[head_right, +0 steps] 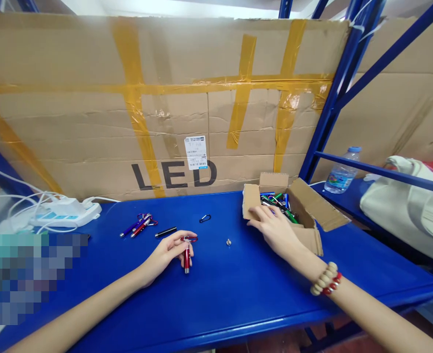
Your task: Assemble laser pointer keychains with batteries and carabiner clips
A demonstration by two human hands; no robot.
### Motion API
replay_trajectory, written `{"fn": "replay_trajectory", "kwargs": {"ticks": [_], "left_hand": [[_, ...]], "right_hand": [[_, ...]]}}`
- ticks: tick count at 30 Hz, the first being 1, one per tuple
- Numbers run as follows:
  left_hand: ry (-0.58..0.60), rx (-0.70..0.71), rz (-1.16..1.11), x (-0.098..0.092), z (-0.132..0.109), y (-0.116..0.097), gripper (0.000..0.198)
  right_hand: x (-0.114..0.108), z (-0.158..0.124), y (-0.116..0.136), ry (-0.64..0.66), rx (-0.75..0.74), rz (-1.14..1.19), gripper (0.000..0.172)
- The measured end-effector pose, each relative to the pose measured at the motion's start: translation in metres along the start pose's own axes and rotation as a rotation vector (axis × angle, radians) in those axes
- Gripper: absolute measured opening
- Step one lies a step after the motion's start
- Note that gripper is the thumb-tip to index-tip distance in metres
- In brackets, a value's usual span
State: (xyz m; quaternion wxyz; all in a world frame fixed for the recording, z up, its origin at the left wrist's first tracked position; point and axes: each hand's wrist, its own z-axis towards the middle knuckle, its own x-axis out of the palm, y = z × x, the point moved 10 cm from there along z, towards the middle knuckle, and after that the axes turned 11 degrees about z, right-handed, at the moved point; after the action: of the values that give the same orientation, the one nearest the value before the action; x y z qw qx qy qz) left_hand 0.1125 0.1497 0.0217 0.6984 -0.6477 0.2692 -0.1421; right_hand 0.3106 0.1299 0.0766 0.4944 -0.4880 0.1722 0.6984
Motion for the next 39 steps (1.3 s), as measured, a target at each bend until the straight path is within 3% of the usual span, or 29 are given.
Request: {"fn": "replay_trajectory", "kwargs": {"ticks": [6, 9, 12, 14, 17, 19, 23, 26, 29, 32, 37, 39], "left_hand": [[0.042, -0.089, -0.075, 0.002, 0.0, 0.011, 0.033], [0.186, -0.114, 0.036, 0.017, -0.005, 0.011, 0.023], [0.32, -0.132, -0.033, 0.032, -0.012, 0.007, 0.012], [0.348, -0.125, -0.131, 0.035, -0.015, 0.004, 0.01], [0.393, -0.097, -0.248, 0.035, -0.016, 0.001, 0.014], [0.438, -0.094, -0.297, 0.035, -0.017, 0.002, 0.019], [0.497, -0.111, -0.327, 0.035, -0.019, 0.004, 0.027], [0.536, -0.134, -0.351, 0.035, -0.02, 0.005, 0.03], [0.557, -0.178, -0.345, 0.036, -0.021, 0.008, 0.028], [0.53, -0.189, -0.313, 0.034, -0.018, 0.01, 0.02], [0.498, -0.197, -0.328, 0.032, -0.014, 0.012, 0.019], [0.502, -0.199, -0.34, 0.032, -0.014, 0.013, 0.019]], "right_hand": [[-0.001, -0.03, -0.053, -0.011, 0.009, -0.089, 0.031], [-0.025, -0.031, -0.047, -0.092, 0.085, -0.097, 0.027], [-0.056, -0.01, -0.006, -0.22, 0.16, 0.067, 0.019], [-0.054, 0.02, 0.04, -0.159, 0.058, 0.249, 0.024], [-0.02, 0.073, 0.103, 0.066, -0.137, 0.595, 0.033], [0.007, 0.104, 0.131, 0.152, -0.23, 0.736, 0.036], [0.058, 0.146, 0.165, 0.27, -0.264, 0.747, 0.032], [0.067, 0.156, 0.177, 0.281, -0.246, 0.742, 0.02], [0.059, 0.151, 0.163, 0.316, -0.182, 0.77, 0.019], [0.052, 0.136, 0.123, 0.404, -0.056, 0.828, 0.021], [0.063, 0.082, 0.048, 0.7, 0.252, 0.901, 0.03], [0.066, 0.06, 0.027, 0.759, 0.373, 0.929, 0.03]]}}
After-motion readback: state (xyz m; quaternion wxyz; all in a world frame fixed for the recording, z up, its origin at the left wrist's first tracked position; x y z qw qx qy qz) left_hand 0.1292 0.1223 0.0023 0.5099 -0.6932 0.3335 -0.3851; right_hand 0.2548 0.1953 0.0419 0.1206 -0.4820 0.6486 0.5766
